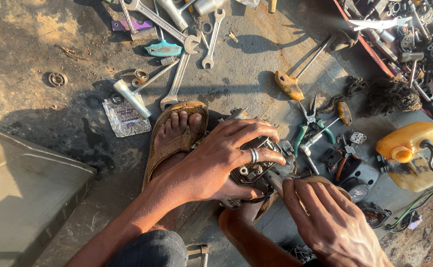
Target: The person sits on the ground repairing a small engine, using a screwdriver and wrenches to loosen and remove bolts, detach the recoil starter and other covers, and handle small parts and fasteners while working on the engine casing.
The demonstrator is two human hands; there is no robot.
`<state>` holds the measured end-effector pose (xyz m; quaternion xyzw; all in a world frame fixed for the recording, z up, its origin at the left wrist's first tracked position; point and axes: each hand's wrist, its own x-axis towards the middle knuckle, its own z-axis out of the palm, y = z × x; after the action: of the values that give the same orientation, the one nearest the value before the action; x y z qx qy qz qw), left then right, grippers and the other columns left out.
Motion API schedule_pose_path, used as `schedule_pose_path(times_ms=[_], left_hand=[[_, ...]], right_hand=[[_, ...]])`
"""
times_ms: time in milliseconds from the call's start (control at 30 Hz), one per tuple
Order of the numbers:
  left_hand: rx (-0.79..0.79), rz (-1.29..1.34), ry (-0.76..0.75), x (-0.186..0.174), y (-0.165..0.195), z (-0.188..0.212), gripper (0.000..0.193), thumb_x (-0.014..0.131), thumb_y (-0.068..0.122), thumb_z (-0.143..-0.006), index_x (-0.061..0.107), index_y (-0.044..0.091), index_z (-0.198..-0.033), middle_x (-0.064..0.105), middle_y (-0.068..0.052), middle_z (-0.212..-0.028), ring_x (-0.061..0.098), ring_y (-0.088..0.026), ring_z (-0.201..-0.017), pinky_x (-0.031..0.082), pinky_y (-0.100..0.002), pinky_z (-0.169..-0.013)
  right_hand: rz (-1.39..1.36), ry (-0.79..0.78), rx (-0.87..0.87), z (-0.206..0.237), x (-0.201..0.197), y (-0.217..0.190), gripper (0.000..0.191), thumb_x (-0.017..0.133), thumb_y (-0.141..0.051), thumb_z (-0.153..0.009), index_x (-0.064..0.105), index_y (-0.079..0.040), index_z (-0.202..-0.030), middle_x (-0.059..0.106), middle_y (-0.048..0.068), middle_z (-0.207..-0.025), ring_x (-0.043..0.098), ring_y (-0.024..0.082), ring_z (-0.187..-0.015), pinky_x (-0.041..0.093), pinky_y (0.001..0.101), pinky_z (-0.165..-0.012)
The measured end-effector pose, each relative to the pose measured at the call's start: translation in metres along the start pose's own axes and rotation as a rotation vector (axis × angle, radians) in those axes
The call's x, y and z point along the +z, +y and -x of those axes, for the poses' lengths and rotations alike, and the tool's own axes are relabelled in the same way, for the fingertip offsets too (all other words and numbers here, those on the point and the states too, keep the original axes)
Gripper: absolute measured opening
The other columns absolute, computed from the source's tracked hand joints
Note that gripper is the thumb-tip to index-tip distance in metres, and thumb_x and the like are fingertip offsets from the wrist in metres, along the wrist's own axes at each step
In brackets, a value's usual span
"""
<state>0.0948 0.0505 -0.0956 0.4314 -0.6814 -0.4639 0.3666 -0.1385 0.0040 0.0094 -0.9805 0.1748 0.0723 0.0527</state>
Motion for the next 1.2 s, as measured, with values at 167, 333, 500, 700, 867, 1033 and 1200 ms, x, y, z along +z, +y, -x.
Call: schedule_pose_path(times_ms=[167,333,500,700,867,1033,1200], left_hand=[[0.010,0.000,0.005,0.001,0.000,0.001,0.070,0.091,0.030,-0.071,0.064,0.027,-0.135,0.049,-0.001,-0.150,0.039,-0.027,-0.151,0.025,-0.051,-0.130],[0.021,0.014,0.019,0.000,-0.001,0.000,0.067,0.090,0.031,-0.073,0.063,0.026,-0.134,0.050,-0.002,-0.149,0.039,-0.027,-0.151,0.026,-0.051,-0.130],[0.008,-0.003,-0.008,-0.001,-0.002,0.001,0.070,0.089,0.030,-0.070,0.064,0.026,-0.135,0.050,-0.002,-0.150,0.039,-0.028,-0.151,0.027,-0.051,-0.128],[0.020,-0.002,0.017,0.002,-0.002,0.000,0.066,0.089,0.032,-0.073,0.064,0.026,-0.134,0.050,-0.001,-0.148,0.039,-0.028,-0.151,0.026,-0.052,-0.129],[0.016,-0.004,0.010,0.002,-0.003,0.001,0.065,0.088,0.033,-0.075,0.063,0.027,-0.135,0.049,-0.001,-0.149,0.038,-0.027,-0.151,0.025,-0.052,-0.129],[-0.009,0.013,-0.005,0.003,-0.004,0.000,0.064,0.087,0.032,-0.077,0.063,0.028,-0.136,0.050,0.000,-0.149,0.039,-0.026,-0.151,0.027,-0.050,-0.129],[0.006,0.003,0.008,0.004,-0.004,0.000,0.064,0.088,0.033,-0.075,0.064,0.028,-0.133,0.049,-0.001,-0.149,0.037,-0.028,-0.151,0.024,-0.052,-0.129]], right_hand=[[-0.043,-0.264,0.249,0.005,0.022,-0.007,0.024,0.070,-0.034,-0.094,0.070,-0.010,-0.093,0.067,0.004,-0.085,0.067,0.020,-0.084,0.056,0.0354,-0.077],[-0.048,-0.436,0.368,0.006,0.017,-0.005,0.036,0.065,-0.050,-0.092,0.068,-0.014,-0.098,0.068,0.000,-0.091,0.069,0.015,-0.089,0.056,0.0319,-0.078],[-0.073,-0.003,-0.034,0.003,0.001,0.000,0.062,0.071,-0.024,-0.066,0.062,0.006,-0.120,0.068,0.018,-0.108,0.071,0.027,-0.094,0.057,0.0362,-0.079],[-0.054,-0.146,0.302,0.006,0.018,-0.016,0.034,0.073,-0.033,-0.094,0.068,-0.005,-0.113,0.068,0.005,-0.095,0.071,0.021,-0.088,0.056,0.0374,-0.074],[-0.154,-0.135,0.298,0.011,0.013,-0.008,0.039,0.072,-0.038,-0.086,0.065,-0.006,-0.108,0.069,0.007,-0.097,0.071,0.022,-0.096,0.057,0.0352,-0.083],[0.008,-0.026,-0.030,0.005,0.010,0.000,0.060,0.062,-0.020,-0.073,0.060,0.006,-0.126,0.069,0.017,-0.106,0.070,0.026,-0.099,0.057,0.0375,-0.085],[0.026,-0.143,0.049,0.009,0.019,-0.008,0.042,0.064,-0.011,-0.083,0.063,0.008,-0.121,0.067,0.009,-0.084,0.071,0.021,-0.079,0.058,0.0350,-0.071]])
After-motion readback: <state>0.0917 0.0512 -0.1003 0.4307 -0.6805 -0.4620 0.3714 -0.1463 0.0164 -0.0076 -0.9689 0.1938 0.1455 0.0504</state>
